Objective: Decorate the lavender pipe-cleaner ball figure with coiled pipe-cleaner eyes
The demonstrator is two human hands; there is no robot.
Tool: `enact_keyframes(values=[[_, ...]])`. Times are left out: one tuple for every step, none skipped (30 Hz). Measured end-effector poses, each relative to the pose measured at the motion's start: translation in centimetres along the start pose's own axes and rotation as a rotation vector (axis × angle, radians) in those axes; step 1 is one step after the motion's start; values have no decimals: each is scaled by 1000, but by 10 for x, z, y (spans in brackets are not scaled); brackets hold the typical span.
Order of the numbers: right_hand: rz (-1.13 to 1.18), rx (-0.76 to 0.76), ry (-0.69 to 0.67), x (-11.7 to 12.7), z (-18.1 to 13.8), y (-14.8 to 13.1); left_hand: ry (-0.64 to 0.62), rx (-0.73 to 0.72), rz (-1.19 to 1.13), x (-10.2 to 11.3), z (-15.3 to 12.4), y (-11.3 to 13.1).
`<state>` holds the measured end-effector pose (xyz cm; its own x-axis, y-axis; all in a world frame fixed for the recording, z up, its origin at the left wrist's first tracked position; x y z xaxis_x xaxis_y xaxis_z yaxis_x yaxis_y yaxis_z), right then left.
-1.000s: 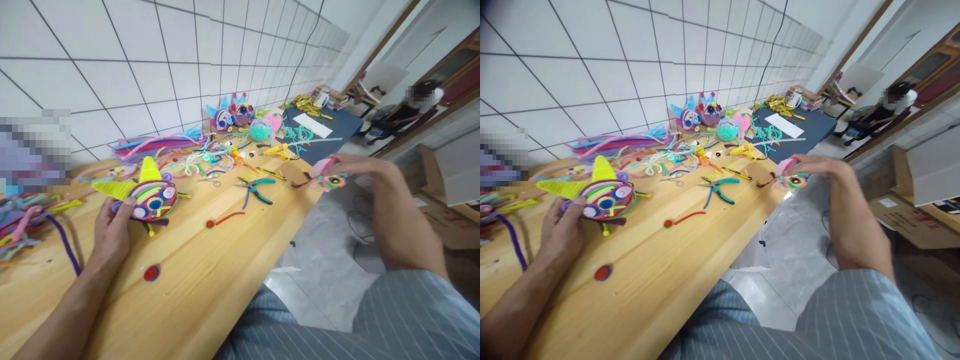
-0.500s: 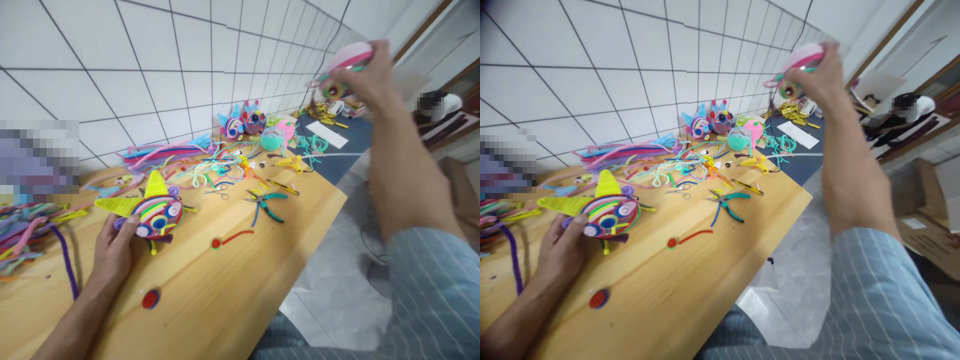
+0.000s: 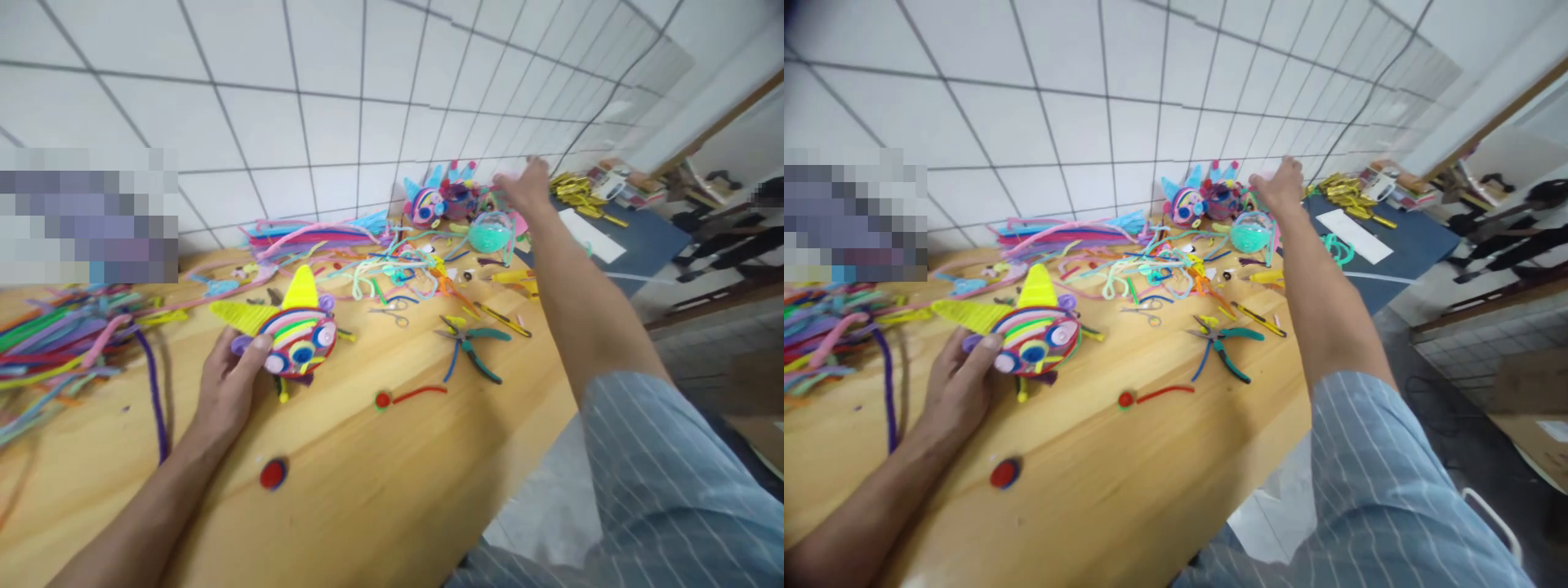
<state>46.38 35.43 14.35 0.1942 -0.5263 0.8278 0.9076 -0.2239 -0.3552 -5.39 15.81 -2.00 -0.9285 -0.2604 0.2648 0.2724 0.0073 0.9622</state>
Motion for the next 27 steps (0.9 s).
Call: enact_keyframes(values=[[20,18,13,7,-13,-9,-53,4,-86,-2,-2,3],[38,35,23,15,-29,-18,-69,-7,-148,-3,-3,6],[66,120,19,22,-48,-29,-83,-27,-204,-5,-4,9],[121,219,30,29,-71,-39,-107,-48,-232,-6,-4,11],[215,326,8,35,-97,-50,-120,-70,-250,-8,-3,12],[290,424,-62,39,-126,-59,-134,-83,-258,-10,-1,12],[362,490,-89,43,-157,-68,-131,-103,-271,-11,2,11],[407,554,-164,45,-190,-77,-115,-120,-279,-11,4,9],[441,598,-229,46,-223,-85,-103,-122,-271,-12,6,7],[467,641,-323,45,-255,-94,-100,-108,-244,-12,7,6],[502,674,-405,43,-286,-102,-100,-86,-202,-13,7,6],[540,701,-486,39,-314,-112,-111,-59,-156,-14,7,7],[570,723,-557,35,-339,-121,-120,-36,-125,-14,5,9],[570,744,-648,29,-359,-131,-117,-20,-115,-13,3,12],[564,765,-715,23,-376,-141,-118,-7,-107,-11,1,17],[553,787,-764,17,-389,-151,-122,3,-97,-9,-2,22],[538,810,-798,11,-398,-160,-132,14,-77,-7,-5,27],[525,833,-814,5,-405,-169,-149,28,-44,-5,-8,31],[513,855,-820,0,-410,-178,-161,43,-11,-2,-10,35],[500,875,-821,-5,-414,-185,-175,55,17,0,-12,37],[488,893,-818,-9,-417,-191,-185,62,37,2,-13,38],[475,910,-812,-14,-419,-197,-192,63,42,2,-13,37],[460,927,-808,-18,-421,-201,-193,56,27,2,-12,35],[442,942,-806,-21,-423,-204,-195,40,-8,1,-10,32],[423,955,-806,-24,-425,-206,-197,12,-58,0,-7,28],[403,966,-808,-27,-427,-207,-194,-28,-122,-3,-4,23],[384,972,-811,-28,-428,-208,-185,-75,-194,-5,0,19]])
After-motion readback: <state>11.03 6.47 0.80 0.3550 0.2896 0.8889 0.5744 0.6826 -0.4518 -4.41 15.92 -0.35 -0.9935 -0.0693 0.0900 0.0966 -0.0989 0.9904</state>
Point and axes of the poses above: each hand's wrist, its own z-axis towards the middle knuckle, its own x-axis out of the back of the hand, y = z × x, the point moved 2 cm from there along z, towards the middle knuckle, and after that the axes turned 6 degrees about x, right-handed, at the moved point
